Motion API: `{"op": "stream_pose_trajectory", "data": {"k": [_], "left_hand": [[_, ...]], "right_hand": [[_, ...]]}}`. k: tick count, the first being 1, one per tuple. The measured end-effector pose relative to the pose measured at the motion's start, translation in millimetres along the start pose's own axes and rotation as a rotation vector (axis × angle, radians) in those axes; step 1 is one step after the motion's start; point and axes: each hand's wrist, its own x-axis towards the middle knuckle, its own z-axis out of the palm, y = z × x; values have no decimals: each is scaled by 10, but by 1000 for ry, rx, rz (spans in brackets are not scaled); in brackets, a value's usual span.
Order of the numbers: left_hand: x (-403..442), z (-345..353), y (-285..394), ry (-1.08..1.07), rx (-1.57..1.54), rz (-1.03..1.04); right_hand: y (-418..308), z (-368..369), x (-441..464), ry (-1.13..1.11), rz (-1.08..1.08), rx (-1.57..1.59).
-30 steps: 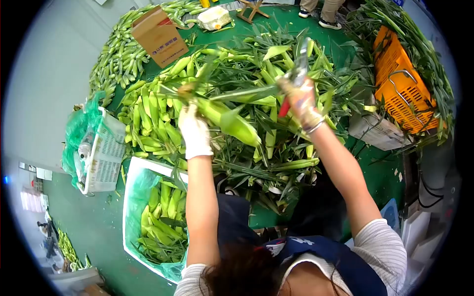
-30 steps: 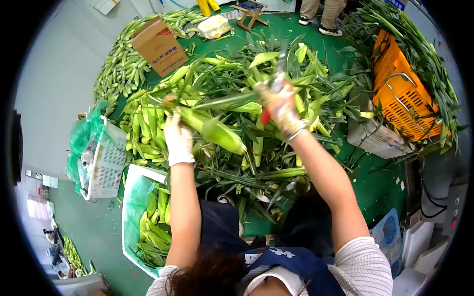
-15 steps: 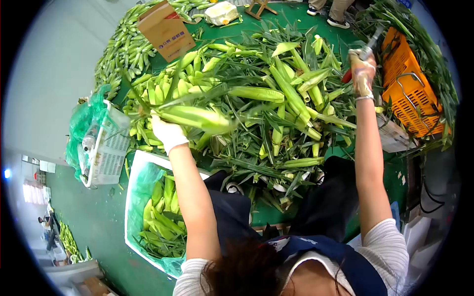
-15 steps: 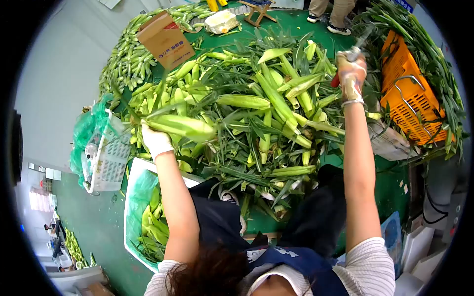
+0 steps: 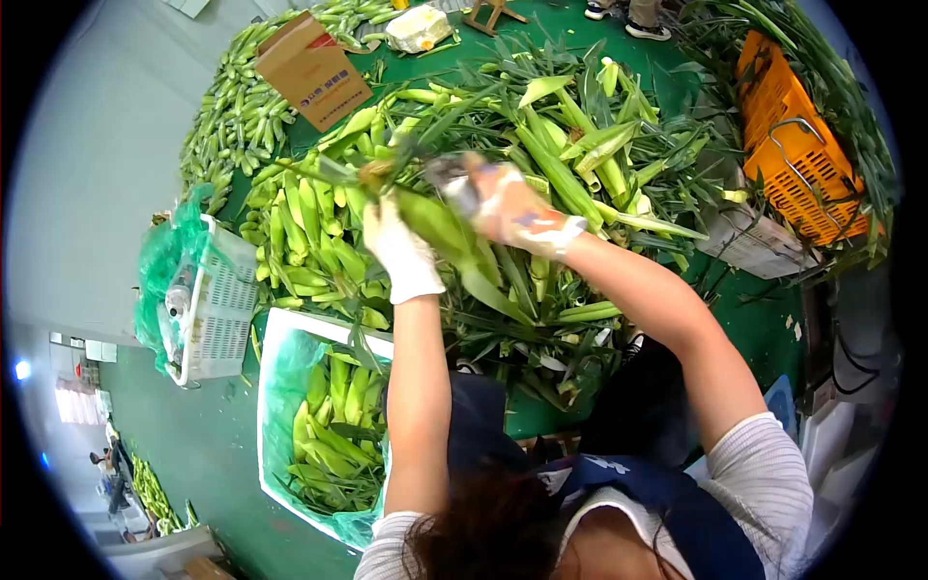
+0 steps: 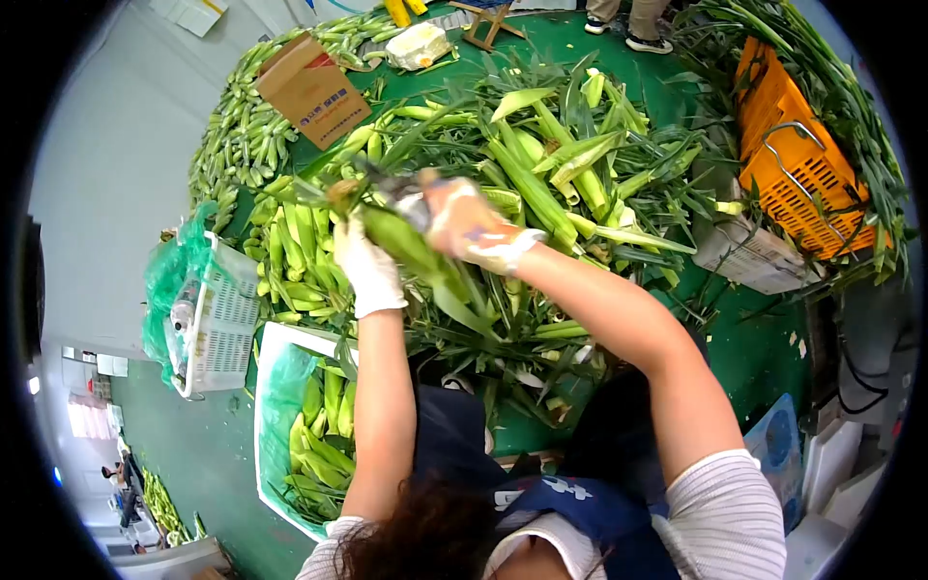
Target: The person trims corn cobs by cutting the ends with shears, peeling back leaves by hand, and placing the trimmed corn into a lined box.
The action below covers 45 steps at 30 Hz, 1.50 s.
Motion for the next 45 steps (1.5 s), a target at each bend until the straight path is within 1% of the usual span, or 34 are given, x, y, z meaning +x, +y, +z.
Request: {"op": "stream_pose_trajectory", "data": {"k": [1, 2, 3, 4, 5, 6, 8, 9, 10, 11, 12, 13, 14, 16, 18, 19, 20, 22, 23, 24, 25, 26, 27, 28, 30, 31, 32, 34, 35, 39, 40, 42, 44, 45], "left_hand": [[115, -81, 52, 62, -106, -6], [236, -195, 82, 131, -219, -14], [418, -374, 85, 104, -288, -2], [612, -571, 64, 75, -350, 9], [753, -706, 41, 18, -382, -18], [774, -743, -4, 16, -378, -23], [809, -719, -62, 12, -466, -98], [782, -643, -48, 6, -465, -102], [704, -522, -5, -25, -511, -162], [610, -408, 34, -55, -554, -227], [554, -350, 36, -85, -593, -293], [549, -322, 26, -143, -636, -317], [535, -258, 13, -150, -633, -321], [417, -72, -11, -157, -596, -505], [186, 169, -95, -315, -546, -507], [170, 202, -174, -441, -498, -470], [160, 230, -248, -570, -447, -439], [-17, 386, -159, -328, -187, -536], [-78, 390, -180, -445, 88, -463], [-182, 379, -191, -596, 197, -481], [-321, 399, -208, -615, 196, -487], [-488, 418, -235, -710, 255, -423], [-581, 416, -250, -800, 314, -357], [-553, 366, -329, -777, 268, -390], [-565, 251, -301, -755, 560, -20], [-568, 210, -188, -703, 858, 103], [-508, 146, -137, -717, 1103, 254], [-500, 79, -30, -702, 1305, 370], [-500, 30, -48, -711, 1326, 406], [-613, -99, -22, -836, 1387, 470], [-618, -103, 2, -842, 1388, 459], [-592, -101, 90, -1047, 1262, 275], [-533, -150, 90, -1067, 1214, 227], [-497, -178, 76, -1112, 1161, 137]], "right_hand": [[182, -26, -57, 85, 45, 6], [68, -326, -181, 92, 186, -89], [343, -380, -222, 219, 227, -188], [533, -470, -307, 415, 266, -10], [661, -649, -291, 467, 397, 59], [984, -744, -262, 527, 362, -108], [1045, -835, -285, 472, 406, -358], [944, -782, -329, 472, 341, -371], [769, -669, -392, 469, 277, -385], [613, -563, -443, 399, 223, -331], [593, -356, -456, 427, 113, -408], [335, -372, -472, 318, 84, -247], [188, -396, -486, 105, 207, 28], [321, -142, -461, -59, 183, 267], [410, 100, -531, -74, 226, 332], [402, 137, -562, -62, 345, 486], [401, 119, -656, 17, 409, 659], [515, 160, -740, 159, 532, 1176], [493, 116, -799, 202, 570, 1366], [646, 201, -806, 209, 489, 1352], [646, 173, -857, 197, 428, 1280], [628, 160, -910, 181, 371, 1213], [579, 98, -946, 103, 385, 997], [516, 55, -1024, 39, 389, 1141], [771, 46, -1033, -161, 332, 653], [609, -219, -1036, -241, 428, 270], [735, -227, -1073, -256, 349, 141], [819, -261, -1149, -280, 315, 130], [873, -221, -1184, -255, 301, 96], [868, -356, -1108, -395, 347, 295], [921, -324, -1092, -313, 275, 307], [882, -485, -1077, -368, 287, 284], [855, -610, -1042, -472, 168, 187], [848, -588, -1044, -491, 193, 289]]}}
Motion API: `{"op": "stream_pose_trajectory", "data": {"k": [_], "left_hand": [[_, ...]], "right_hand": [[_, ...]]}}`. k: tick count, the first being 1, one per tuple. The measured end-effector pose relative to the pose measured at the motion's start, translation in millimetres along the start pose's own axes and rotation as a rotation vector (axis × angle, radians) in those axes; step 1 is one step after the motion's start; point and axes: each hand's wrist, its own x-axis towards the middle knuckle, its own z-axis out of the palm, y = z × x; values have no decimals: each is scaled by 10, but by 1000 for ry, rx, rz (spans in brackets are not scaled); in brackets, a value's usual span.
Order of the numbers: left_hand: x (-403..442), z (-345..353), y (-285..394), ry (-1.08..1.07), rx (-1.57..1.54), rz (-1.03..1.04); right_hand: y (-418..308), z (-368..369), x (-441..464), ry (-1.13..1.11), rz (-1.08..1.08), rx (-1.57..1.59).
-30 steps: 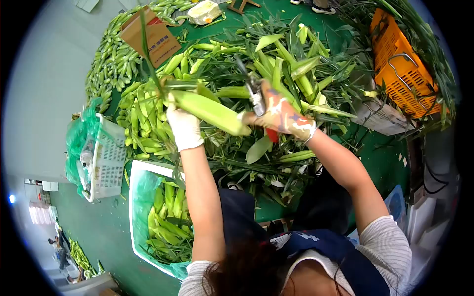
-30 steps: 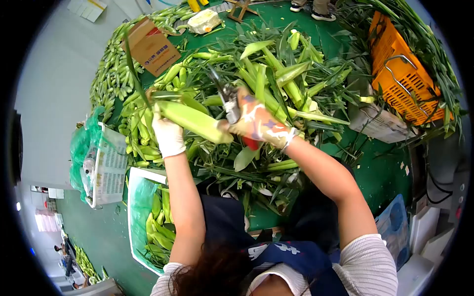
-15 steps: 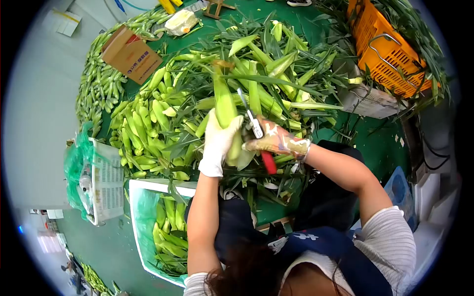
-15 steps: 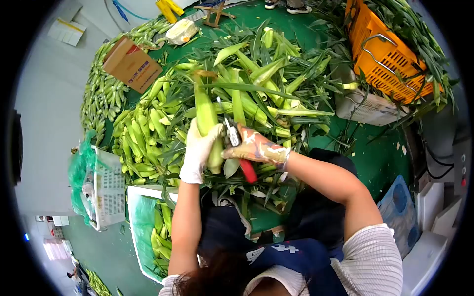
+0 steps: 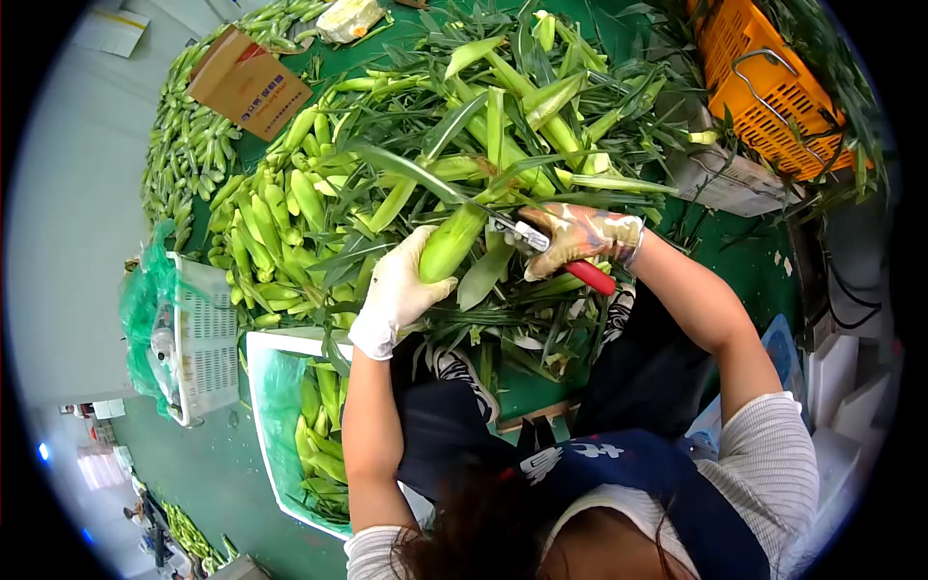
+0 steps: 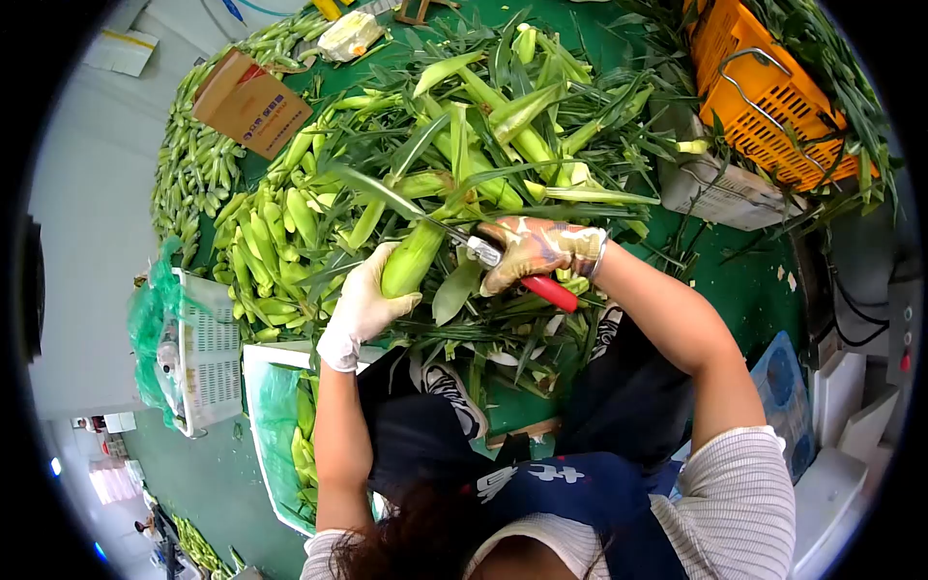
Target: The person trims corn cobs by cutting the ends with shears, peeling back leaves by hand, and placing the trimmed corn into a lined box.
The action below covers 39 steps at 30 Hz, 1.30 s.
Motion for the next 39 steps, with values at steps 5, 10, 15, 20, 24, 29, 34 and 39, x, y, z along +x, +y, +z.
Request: {"op": "stream_pose_trajectory", "data": {"k": [5, 10, 15, 20, 24, 29, 34, 39], "left_hand": [[-2, -85, -269, -45, -264, -72], [-1, -131, -283, -207, -947, -30], [53, -9, -237, -516, -1118, 13], [40, -138, -297, -326, -1251, -87], [295, -496, -1078, 432, -1608, -343], [855, -910, -2557, 953, -1787, -378], [1368, -1031, -3397, 1126, -1697, -140], [728, -1207, -2991, 901, -1360, -433]], "right_hand": [[122, 155, 0, 163, 187, 709], [181, 176, -27, -131, -95, 392], [109, 306, -20, -241, -105, 720], [-54, 271, 108, 279, 124, 1081], [154, 124, 135, 449, 47, 796], [-193, 411, 147, 397, 221, 279], [-86, 591, 299, 452, 231, 306], [113, 603, 524, 564, 224, 131]]}}
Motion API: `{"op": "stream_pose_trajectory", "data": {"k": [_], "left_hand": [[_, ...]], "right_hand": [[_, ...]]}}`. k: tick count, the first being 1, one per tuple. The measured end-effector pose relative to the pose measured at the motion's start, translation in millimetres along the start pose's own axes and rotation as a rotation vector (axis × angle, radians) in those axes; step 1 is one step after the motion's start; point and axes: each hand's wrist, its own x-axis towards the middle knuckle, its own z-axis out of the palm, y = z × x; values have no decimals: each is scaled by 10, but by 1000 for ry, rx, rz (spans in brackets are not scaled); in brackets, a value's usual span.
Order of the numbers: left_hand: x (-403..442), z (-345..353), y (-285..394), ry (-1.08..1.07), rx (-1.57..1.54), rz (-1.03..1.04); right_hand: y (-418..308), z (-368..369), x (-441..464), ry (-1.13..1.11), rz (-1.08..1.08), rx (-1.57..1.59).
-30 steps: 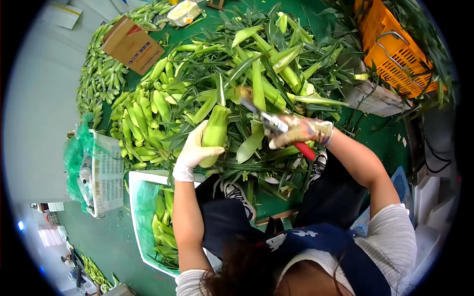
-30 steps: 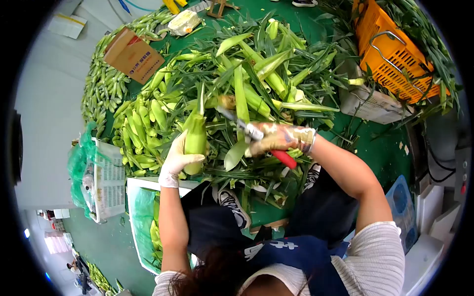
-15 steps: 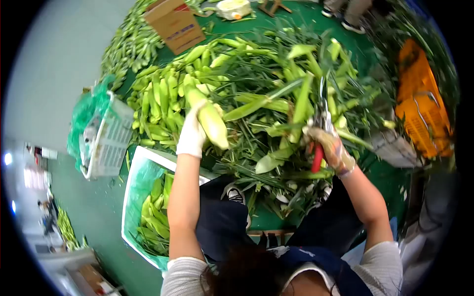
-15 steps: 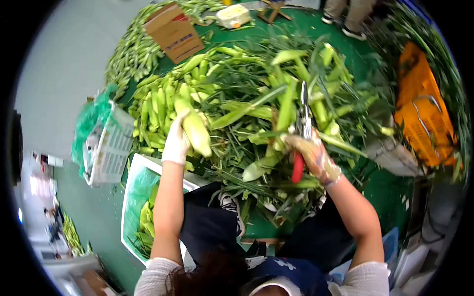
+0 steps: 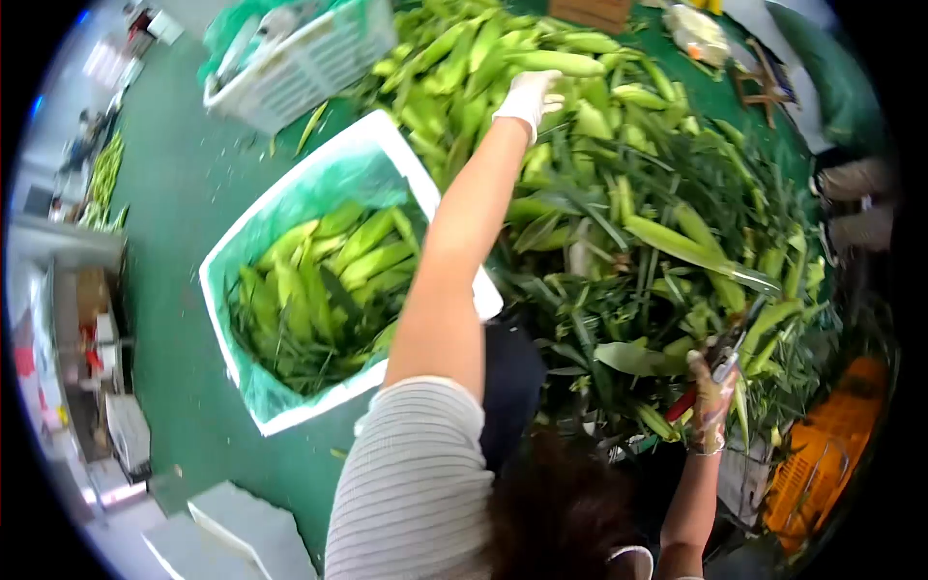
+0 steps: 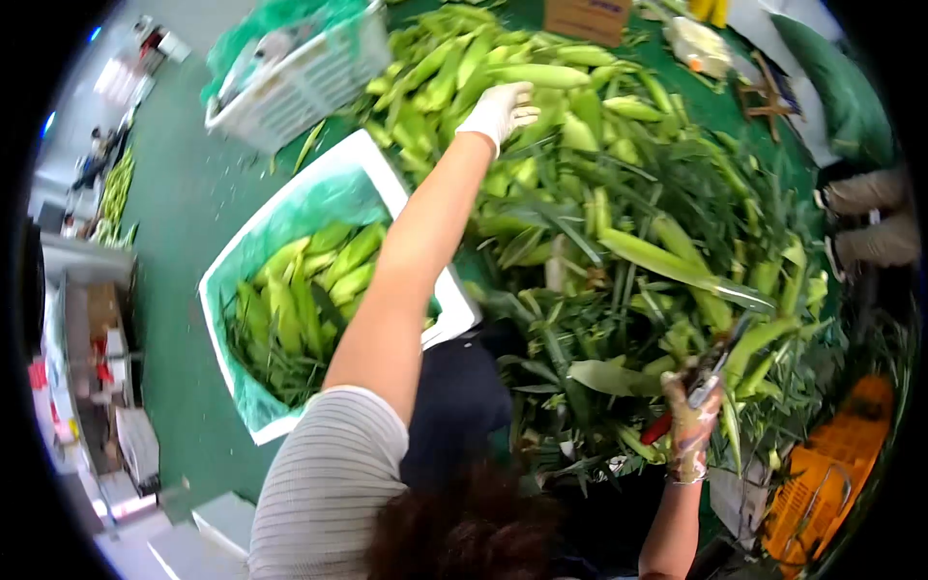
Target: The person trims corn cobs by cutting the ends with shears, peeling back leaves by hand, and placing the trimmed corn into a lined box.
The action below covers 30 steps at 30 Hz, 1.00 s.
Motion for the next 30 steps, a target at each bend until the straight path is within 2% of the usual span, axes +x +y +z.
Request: {"op": "stream_pose_trajectory", "data": {"k": [2, 3, 4, 5, 6, 7, 8, 9, 10, 11, 12, 14, 15, 16, 17, 18, 19, 20, 21, 22, 23, 26, 27, 28, 29, 30], "left_hand": [[-775, -525, 45, -81, 162, 249], [-1279, -791, 125, -40, 110, 305], [-1726, -1788, -40, 237, 549, 251], [-2003, -2346, -248, 364, 548, 330], [-2329, -2857, -345, 635, 923, 455], [-2697, -3265, -369, 885, 1305, 357], [-3032, -3369, -276, 1077, 1410, 328], [-3146, -3668, -366, 1242, 1681, 189], [-3263, -3750, -258, 1179, 1556, -208], [-3360, -4120, -472, 998, 1522, -463], [-3443, -4165, -448, 747, 1297, -647], [-3438, -4187, -532, 730, 1242, -652], [-3431, -4163, -593, 720, 1246, -639], [-3430, -4092, -640, 719, 1169, -314], [-3345, -4024, -650, 695, 1077, 6], [-3320, -3448, -294, 751, 1283, 86], [-3215, -3053, -51, 652, 1330, 190], [-3106, -2622, 129, 645, 1431, 452], [-2967, -2189, 314, 571, 1484, 569], [-2854, -1734, 461, 491, 1526, 700], [-2792, -1261, 558, 376, 1495, 800], [-2627, -81, 513, 30, 1407, 1154], [-2591, 218, 429, -41, 1495, 1150], [-2582, 487, 363, -104, 1589, 1144], [-2617, 718, 301, -176, 1564, 1278], [-2657, 910, 217, -240, 1550, 1310]], "right_hand": [[337, -25, 235, 98, -144, -142], [329, -68, 374, 172, -158, -289], [244, 55, 493, 224, -182, -431], [161, 125, 542, 246, -112, -433], [643, -5, 885, 310, -173, -495], [516, 36, 866, 221, -47, -450], [341, 102, 851, 134, 74, -399], [283, 154, 833, 122, 76, -381], [262, 180, 827, 110, 82, -362], [628, 76, 993, 100, -54, -195], [592, 50, 937, 103, -56, -196], [531, -98, 801, 24, 12, -228], [522, -168, 724, 34, -60, -302], [259, -129, 468, -1, -47, -283], [197, -134, 341, 63, -101, -531], [133, -159, 177, 129, -138, -785], [-441, 43, -216, -28, -17, -553], [-328, 40, -309, 22, -246, -738], [-646, 184, -475, -104, -111, -659], [-658, 258, -557, -101, -508, -663], [-920, 345, -659, -200, -314, -633], [-960, 452, -632, -222, -297, -664], [-907, 456, -605, -171, -293, -565], [-1010, 363, -542, -283, -96, -492], [-948, 294, -492, -266, -96, -407], [-884, 210, -448, -239, -67, -369]]}}
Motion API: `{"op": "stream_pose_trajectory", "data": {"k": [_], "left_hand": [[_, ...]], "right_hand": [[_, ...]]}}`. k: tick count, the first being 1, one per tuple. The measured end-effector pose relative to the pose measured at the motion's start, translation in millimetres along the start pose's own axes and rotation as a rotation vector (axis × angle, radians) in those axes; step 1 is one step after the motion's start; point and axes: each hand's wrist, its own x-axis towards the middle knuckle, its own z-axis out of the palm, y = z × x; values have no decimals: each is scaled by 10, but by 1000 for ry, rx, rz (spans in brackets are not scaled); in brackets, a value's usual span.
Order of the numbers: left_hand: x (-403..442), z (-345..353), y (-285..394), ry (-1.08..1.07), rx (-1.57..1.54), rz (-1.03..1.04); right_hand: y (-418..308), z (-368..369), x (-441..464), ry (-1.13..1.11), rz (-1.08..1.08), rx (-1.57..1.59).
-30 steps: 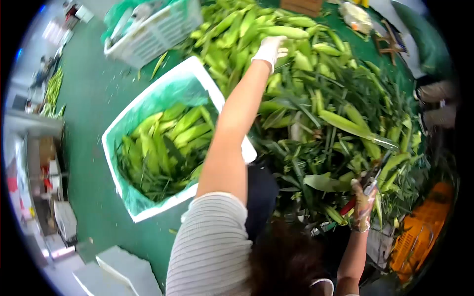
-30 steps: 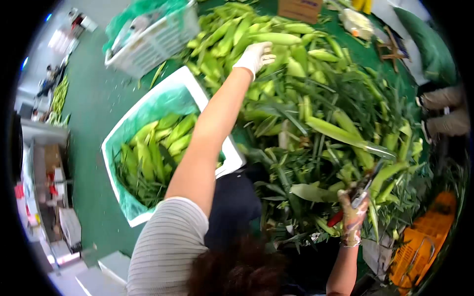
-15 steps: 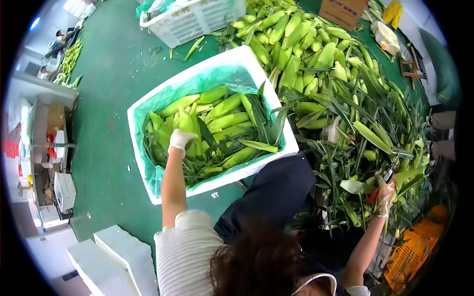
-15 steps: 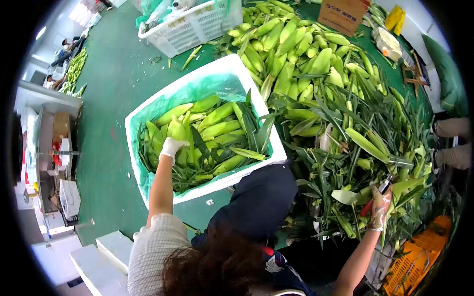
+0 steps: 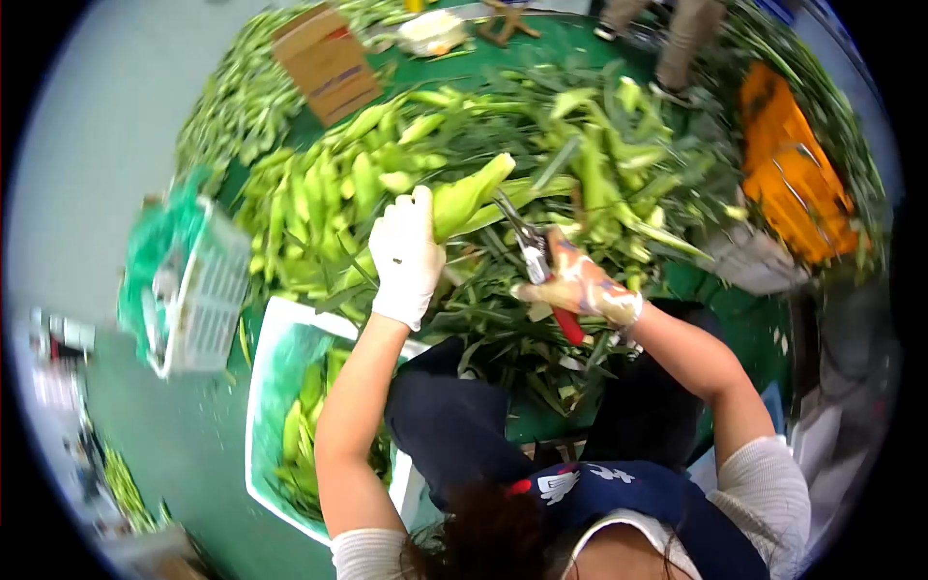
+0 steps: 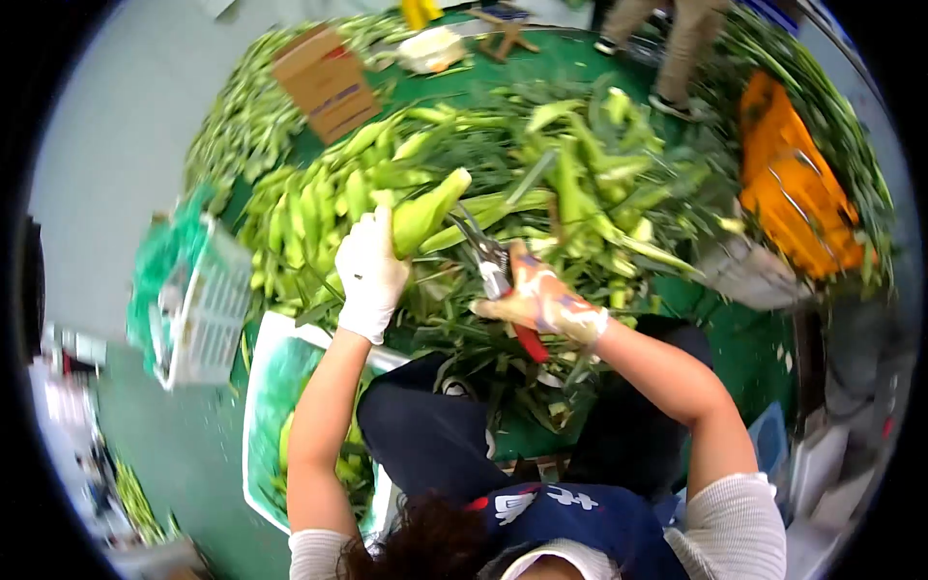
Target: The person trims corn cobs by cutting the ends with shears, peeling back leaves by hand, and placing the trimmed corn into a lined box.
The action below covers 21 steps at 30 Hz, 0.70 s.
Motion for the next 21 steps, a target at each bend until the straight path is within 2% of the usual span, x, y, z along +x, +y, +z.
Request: {"op": "stream_pose_trajectory", "data": {"k": [2, 4, 5, 7, 9, 11, 12, 14, 15, 16, 18, 19, 20, 21], "left_hand": [[111, 149, 303, -97, 155, 123], [153, 302, 561, -137, 175, 178], [152, 356, 665, -138, 197, 215], [189, 421, 831, -128, 220, 264], [231, 455, 883, -141, 208, 257], [230, 555, 854, -95, 142, 211], [242, 578, 796, -50, 111, 204], [269, 642, 595, 30, -3, 249], [307, 626, 590, 20, -43, 247], [313, 618, 607, 7, -90, 240], [377, 617, 733, -17, -132, 410], [426, 624, 806, 12, -111, 504], [457, 633, 915, 39, -90, 547], [491, 603, 1041, 56, -114, 598]], "right_hand": [[199, -146, 30, 15, 31, 151], [355, -267, 81, -62, 45, 250], [521, -313, 118, -190, -64, 490], [770, -337, 150, -230, -145, 586], [898, -275, 231, -33, -172, 424], [910, -321, 103, 67, 7, 203], [1057, -282, 137, 101, -31, 96], [1214, -439, -31, -94, 6, 163], [1220, -496, -88, -148, -137, 371], [1170, -587, -171, -234, 16, 553], [1229, -643, -154, -242, 47, 973], [1166, -674, -186, -164, -118, 995], [1052, -694, -191, -42, -112, 980], [998, -724, -172, -34, -67, 973]]}}
